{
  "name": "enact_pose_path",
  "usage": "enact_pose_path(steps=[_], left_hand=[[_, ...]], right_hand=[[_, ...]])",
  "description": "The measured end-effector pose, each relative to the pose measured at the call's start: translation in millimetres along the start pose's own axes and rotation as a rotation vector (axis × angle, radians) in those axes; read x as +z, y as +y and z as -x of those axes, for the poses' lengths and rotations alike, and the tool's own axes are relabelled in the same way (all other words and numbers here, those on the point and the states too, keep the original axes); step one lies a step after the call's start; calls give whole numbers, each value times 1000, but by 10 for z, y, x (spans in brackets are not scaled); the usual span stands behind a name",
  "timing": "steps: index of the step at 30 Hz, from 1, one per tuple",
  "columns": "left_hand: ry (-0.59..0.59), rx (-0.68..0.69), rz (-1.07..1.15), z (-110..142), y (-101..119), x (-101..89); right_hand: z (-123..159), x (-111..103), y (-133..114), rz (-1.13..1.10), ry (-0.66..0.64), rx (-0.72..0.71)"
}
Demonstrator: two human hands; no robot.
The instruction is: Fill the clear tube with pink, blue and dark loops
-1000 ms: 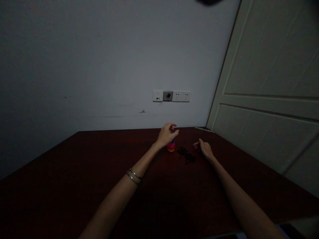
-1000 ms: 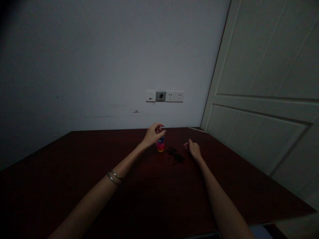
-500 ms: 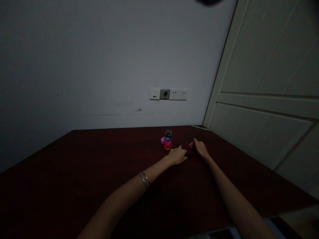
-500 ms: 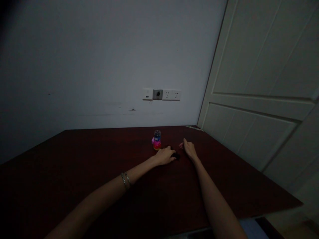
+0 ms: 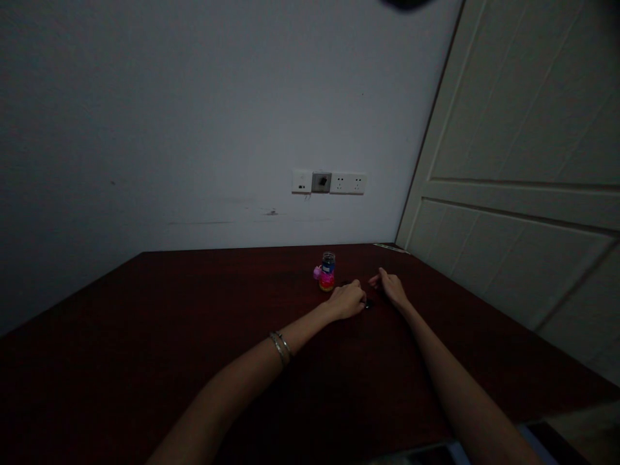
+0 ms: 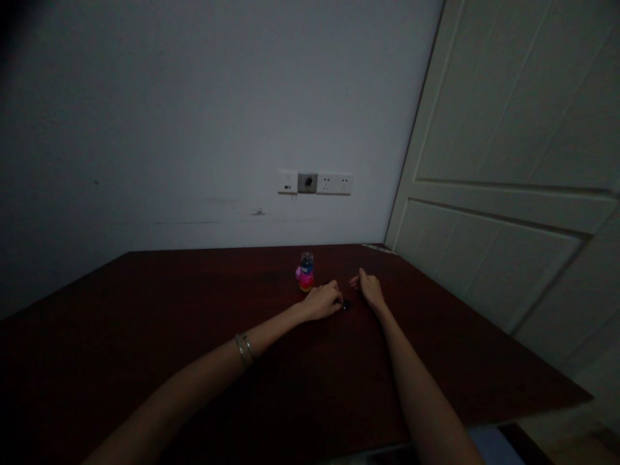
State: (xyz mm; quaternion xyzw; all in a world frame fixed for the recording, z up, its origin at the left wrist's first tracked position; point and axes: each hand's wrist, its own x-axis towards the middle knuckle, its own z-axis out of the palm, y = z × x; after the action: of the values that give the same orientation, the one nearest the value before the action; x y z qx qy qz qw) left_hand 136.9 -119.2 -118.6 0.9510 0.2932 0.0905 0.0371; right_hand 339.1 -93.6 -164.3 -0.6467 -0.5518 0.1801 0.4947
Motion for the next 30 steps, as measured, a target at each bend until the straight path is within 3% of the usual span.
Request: enact_pose_path(steps=[6,11,15,18,22,30], left_hand=[[59,83,226,-74,-59,-119],[170,146,375,-168,-198,-563],[232,115,483,-231,-464,-947],[260,58,524,-228,-686,-1102],[281,-57,592,-162,-875,-1136],[293,-164,789,-182,-1023,-933]], right_hand=[[17,-12,-39,-25,-9,-2],[18,-7,-35,-39,-2,8],[22,2,-31,-65,1,-11],[24,3,-31,-69,7,-12],[12,5,-7,-79,0,-25],[-4,3,27,-66,-11,-11]])
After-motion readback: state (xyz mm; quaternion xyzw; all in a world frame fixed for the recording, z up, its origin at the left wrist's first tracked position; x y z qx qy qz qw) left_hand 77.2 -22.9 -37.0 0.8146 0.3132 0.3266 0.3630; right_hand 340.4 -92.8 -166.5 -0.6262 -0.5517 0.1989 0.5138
